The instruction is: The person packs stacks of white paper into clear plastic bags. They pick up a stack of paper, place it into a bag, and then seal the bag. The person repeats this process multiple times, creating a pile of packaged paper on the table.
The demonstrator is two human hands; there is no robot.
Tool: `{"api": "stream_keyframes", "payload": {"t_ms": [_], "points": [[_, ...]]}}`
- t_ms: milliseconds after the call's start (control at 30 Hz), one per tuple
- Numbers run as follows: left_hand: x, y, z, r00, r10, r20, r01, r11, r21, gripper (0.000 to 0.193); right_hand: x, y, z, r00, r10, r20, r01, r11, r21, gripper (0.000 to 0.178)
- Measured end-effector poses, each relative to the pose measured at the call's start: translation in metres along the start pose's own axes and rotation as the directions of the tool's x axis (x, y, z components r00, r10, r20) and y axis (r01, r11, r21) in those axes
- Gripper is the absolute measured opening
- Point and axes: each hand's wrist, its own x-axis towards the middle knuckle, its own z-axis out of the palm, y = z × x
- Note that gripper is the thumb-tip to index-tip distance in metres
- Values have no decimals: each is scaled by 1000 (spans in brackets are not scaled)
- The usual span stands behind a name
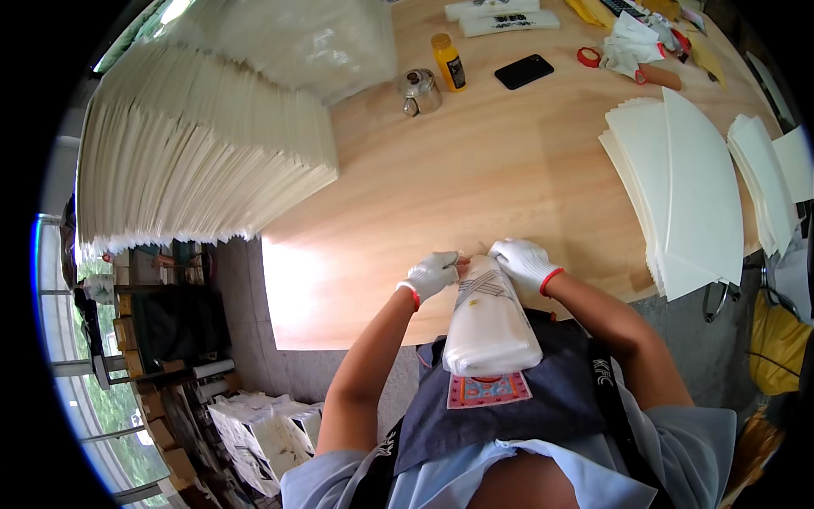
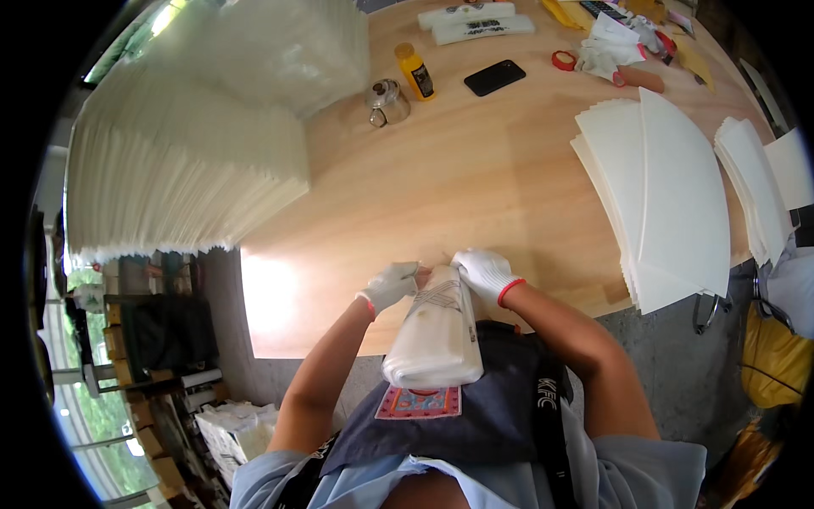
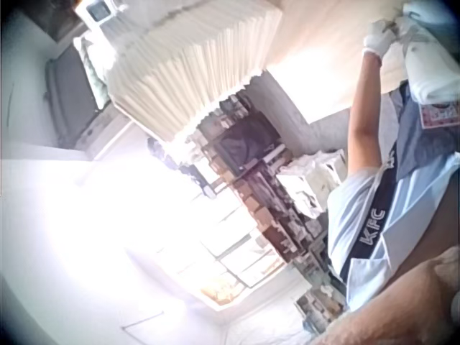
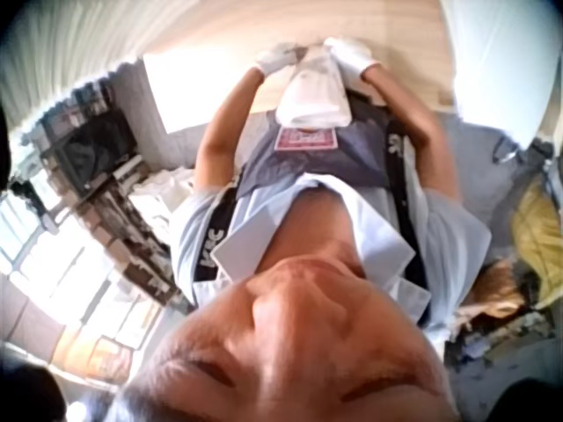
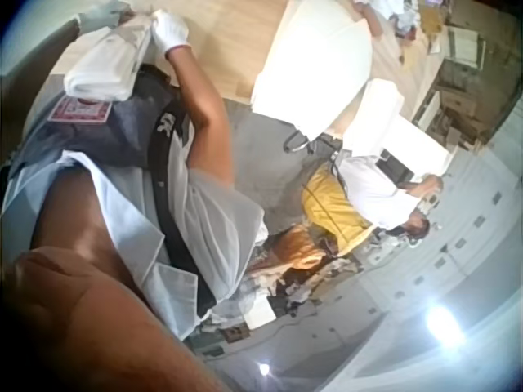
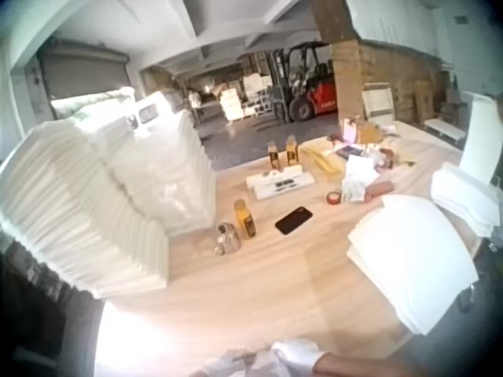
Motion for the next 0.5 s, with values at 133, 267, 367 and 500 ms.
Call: {"api": "stream_keyframes", "payload": {"t_ms": [133,267,367,500], "points": [[0,30,5,996,75,-58,-48,927,373,19,10,2,6,1000,-29,-6,27,981,-190,21],[-3,31,14,991,37,-127,26,890,454,14,9,-16,4,997,-20,80,44,947,-319,20],[9,2,27,929,254,-269,-100,872,480,14,12,-13,11,991,-131,-26,113,927,-357,19],[10,-6,21,927,204,-315,-108,949,297,16,9,-5,-2,971,-189,-147,160,969,-191,24]]}}
